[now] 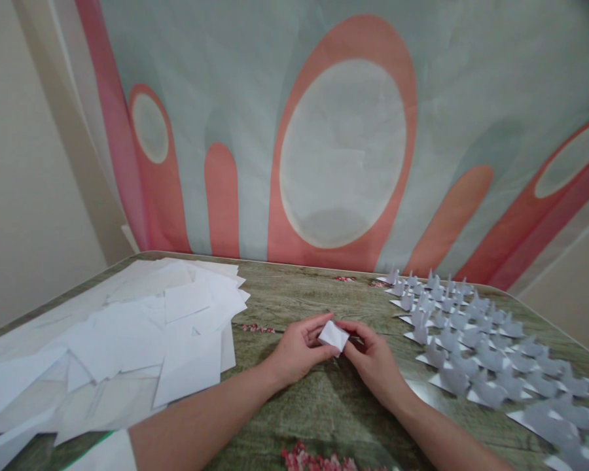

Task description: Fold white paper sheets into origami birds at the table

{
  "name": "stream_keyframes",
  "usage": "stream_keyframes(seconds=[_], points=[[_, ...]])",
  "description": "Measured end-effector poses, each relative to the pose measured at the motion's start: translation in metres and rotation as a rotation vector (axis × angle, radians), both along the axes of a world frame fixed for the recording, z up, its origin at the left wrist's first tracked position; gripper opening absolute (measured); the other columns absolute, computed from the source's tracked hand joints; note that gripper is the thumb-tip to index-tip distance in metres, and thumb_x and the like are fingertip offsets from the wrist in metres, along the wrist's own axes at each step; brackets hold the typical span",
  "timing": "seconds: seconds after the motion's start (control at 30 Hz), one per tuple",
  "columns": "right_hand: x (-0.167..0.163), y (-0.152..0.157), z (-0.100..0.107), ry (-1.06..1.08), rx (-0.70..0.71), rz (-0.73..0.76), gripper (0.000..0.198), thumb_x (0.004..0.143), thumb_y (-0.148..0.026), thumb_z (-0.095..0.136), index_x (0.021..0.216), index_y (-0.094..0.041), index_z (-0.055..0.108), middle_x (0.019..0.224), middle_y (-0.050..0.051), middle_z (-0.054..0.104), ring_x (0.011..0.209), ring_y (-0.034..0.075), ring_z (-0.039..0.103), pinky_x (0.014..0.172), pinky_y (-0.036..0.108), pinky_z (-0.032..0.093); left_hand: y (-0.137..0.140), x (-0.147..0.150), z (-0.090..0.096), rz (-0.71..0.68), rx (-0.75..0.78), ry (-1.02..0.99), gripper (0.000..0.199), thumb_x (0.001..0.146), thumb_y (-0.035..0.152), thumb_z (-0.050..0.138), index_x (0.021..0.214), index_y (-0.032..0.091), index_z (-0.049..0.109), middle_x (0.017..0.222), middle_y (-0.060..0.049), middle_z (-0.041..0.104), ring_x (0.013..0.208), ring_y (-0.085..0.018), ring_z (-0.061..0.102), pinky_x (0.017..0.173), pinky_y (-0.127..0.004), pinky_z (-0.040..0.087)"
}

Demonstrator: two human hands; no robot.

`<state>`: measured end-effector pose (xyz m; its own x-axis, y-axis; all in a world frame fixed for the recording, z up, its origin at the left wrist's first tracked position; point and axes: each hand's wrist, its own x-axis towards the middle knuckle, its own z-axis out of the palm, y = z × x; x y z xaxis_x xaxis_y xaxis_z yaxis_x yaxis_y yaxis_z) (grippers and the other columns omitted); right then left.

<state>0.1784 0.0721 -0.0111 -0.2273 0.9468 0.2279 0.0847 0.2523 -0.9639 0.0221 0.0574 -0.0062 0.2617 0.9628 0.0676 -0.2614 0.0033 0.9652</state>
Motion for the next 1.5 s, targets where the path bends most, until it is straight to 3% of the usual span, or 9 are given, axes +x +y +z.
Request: stream_keyframes(seconds=[0.1,0.2,0.37,0.67,1.0,1.2,1.33,1.5], points=[[0.002,0.000,-0.001,-0.133,0.149,-0.031,0.023,0.070,-0.016,0.060,0.092,-0.021,0.065,0.090,0.005,0.062,0.085,0.021,0.056,0.076,0.033,0.044,-0.002,0.001,0.000,0.016,0.055,0.079,0.061,0.063,0.012,0.073,0.120,0.012,0.053,0.120,-0.014,0.057,0.106,-0.023,0.057,0.095,-0.037,0.042],[0.007,0.003,-0.003,-0.275,0.239,-0.035,0.023,0.069,-0.013,0.059,0.089,-0.021,0.066,0.086,0.004,0.061,0.082,0.020,0.056,0.075,0.032,0.043,-0.005,0.000,0.002,0.074,0.162,0.289,0.056,0.064,0.017,0.073,0.117,0.014,0.056,0.119,-0.011,0.057,0.104,-0.023,0.057,0.092,-0.035,0.045],[0.013,0.009,-0.007,-0.506,0.261,-0.010,0.019,0.071,-0.014,0.057,0.086,-0.020,0.067,0.080,0.004,0.063,0.076,0.019,0.056,0.071,0.031,0.041,-0.008,-0.002,0.005,0.175,0.407,0.698,0.045,0.067,0.014,0.067,0.112,0.020,0.061,0.110,-0.005,0.062,0.101,-0.020,0.056,0.092,-0.032,0.042],[0.006,0.004,-0.006,-0.747,0.315,-0.063,0.024,0.069,-0.012,0.056,0.087,-0.022,0.066,0.083,0.003,0.062,0.081,0.020,0.055,0.072,0.030,0.038,-0.006,-0.001,0.001,0.166,0.501,0.916,0.040,0.069,0.010,0.054,0.105,0.022,0.062,0.100,-0.003,0.062,0.093,-0.020,0.054,0.088,-0.031,0.041],[0.010,0.005,-0.004,-0.650,0.281,-0.005,0.020,0.071,-0.014,0.054,0.086,-0.019,0.066,0.080,0.003,0.064,0.076,0.019,0.056,0.071,0.029,0.041,-0.008,-0.004,0.001,0.153,0.533,0.987,0.042,0.070,0.010,0.054,0.109,0.023,0.060,0.101,-0.003,0.061,0.096,-0.021,0.051,0.089,-0.034,0.038],[0.022,0.008,-0.002,-0.421,0.093,0.104,0.021,0.076,-0.020,0.051,0.093,-0.017,0.064,0.083,0.004,0.067,0.074,0.017,0.060,0.070,0.029,0.046,-0.005,-0.009,0.004,0.142,0.498,0.982,0.039,0.071,0.011,0.055,0.107,0.023,0.062,0.102,-0.003,0.062,0.098,-0.021,0.052,0.089,-0.033,0.038],[0.026,0.015,-0.005,-0.381,0.057,0.155,0.019,0.079,-0.023,0.051,0.091,-0.018,0.065,0.087,0.004,0.069,0.080,0.019,0.061,0.076,0.031,0.046,-0.003,-0.010,0.001,0.152,0.482,0.983,0.038,0.070,0.011,0.056,0.105,0.024,0.063,0.099,-0.002,0.063,0.096,-0.021,0.053,0.088,-0.033,0.039],[0.026,0.019,-0.014,-0.371,0.076,0.095,0.018,0.080,-0.027,0.053,0.089,-0.019,0.066,0.085,0.003,0.069,0.078,0.019,0.061,0.074,0.030,0.046,-0.003,-0.010,-0.001,0.164,0.499,0.999,0.038,0.070,0.010,0.056,0.104,0.024,0.063,0.097,-0.002,0.064,0.094,-0.021,0.053,0.087,-0.033,0.039]])
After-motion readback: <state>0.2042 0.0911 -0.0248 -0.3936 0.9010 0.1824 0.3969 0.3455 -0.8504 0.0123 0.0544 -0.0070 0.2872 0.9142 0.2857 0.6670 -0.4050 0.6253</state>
